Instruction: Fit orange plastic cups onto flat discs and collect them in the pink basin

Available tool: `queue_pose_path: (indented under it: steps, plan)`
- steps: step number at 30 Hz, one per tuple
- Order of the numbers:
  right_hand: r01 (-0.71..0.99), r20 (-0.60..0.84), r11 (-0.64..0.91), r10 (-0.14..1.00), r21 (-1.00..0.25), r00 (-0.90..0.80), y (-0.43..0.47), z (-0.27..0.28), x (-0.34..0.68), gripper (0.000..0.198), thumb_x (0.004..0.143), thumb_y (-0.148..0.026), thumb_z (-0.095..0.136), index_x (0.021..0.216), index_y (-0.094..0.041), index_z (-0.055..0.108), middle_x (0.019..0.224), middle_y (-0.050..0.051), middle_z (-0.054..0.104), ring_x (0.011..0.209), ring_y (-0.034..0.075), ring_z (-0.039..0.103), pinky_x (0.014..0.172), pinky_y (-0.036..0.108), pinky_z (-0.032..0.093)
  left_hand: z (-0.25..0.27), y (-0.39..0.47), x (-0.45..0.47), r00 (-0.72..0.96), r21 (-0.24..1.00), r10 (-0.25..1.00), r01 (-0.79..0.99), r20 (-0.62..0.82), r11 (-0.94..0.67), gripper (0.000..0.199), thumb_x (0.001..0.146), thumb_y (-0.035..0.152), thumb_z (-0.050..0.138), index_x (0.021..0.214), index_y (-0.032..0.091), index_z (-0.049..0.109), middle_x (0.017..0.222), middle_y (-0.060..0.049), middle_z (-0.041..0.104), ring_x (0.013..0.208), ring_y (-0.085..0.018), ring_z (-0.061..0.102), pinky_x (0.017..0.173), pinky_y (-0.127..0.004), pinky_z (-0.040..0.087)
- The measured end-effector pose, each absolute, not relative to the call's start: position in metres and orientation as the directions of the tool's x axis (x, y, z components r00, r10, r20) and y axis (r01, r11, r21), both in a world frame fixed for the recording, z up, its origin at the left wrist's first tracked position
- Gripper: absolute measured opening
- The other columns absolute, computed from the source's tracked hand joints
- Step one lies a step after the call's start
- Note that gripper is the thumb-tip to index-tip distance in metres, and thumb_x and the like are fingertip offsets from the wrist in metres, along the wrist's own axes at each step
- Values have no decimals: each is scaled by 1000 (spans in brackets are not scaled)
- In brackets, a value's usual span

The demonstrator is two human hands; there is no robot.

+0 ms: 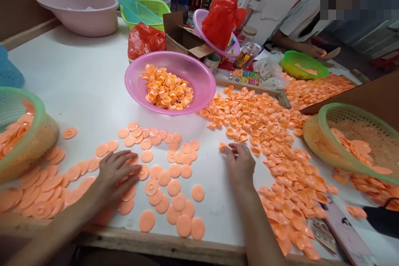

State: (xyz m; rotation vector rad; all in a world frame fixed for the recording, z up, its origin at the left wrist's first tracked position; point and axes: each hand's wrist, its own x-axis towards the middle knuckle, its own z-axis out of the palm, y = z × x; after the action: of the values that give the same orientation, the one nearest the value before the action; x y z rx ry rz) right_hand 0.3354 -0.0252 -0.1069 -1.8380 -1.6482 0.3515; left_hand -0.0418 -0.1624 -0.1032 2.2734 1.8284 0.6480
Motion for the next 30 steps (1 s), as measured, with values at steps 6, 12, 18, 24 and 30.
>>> queue_pose_path:
  steps: [6, 12, 18, 24, 30]
  plan:
    - [817, 130, -15, 985, -576, 109, -7, -100, 312, 39, 78, -45, 57, 104, -19, 69, 69, 3, 65, 69, 22, 60, 71, 35, 47, -102, -154, -36, 64, 381, 971, 912, 232, -152, 24, 92, 14, 47, 100, 26, 67, 124, -8, 64, 125, -30, 51, 105, -57, 26]
    - [846, 123, 27, 991, -533, 46, -10, -101, 308, 38, 76, -51, 58, 94, -18, 68, 80, 6, 65, 67, 20, 57, 68, 35, 45, -96, -169, -32, 130, 417, 945, 873, 300, -252, 20, 88, 21, 59, 107, 24, 65, 125, -10, 64, 125, -31, 49, 104, -52, 33]
    - [888, 260, 81, 965, -453, 45, -20, -98, 292, 30, 77, -43, 59, 59, -23, 47, 67, 1, 51, 65, 18, 49, 68, 33, 42, -104, -169, -19, 217, 438, 942, 842, 258, -314, 19, 90, 17, 57, 104, 25, 65, 123, -6, 66, 124, -30, 50, 109, -59, 22]
    - [734, 109, 31, 992, -679, 59, -46, -91, 276, 24, 76, -43, 65, 70, -20, 63, 84, 4, 58, 69, 18, 56, 65, 33, 48, -97, -158, -28, 207, 460, 933, 826, 293, -327, 18, 91, 13, 53, 95, 23, 66, 115, -6, 67, 116, -27, 51, 101, -52, 29]
    - [551, 106, 213, 970, -807, -221, -69, -74, 215, 19, 90, -31, 55, 84, -22, 71, 96, 7, 60, 89, 19, 60, 74, 30, 51, -96, -94, 25, 298, 527, 939, 777, 174, -344, 9, 85, 16, 62, 89, 19, 69, 91, -6, 65, 94, -23, 52, 76, -38, 32]
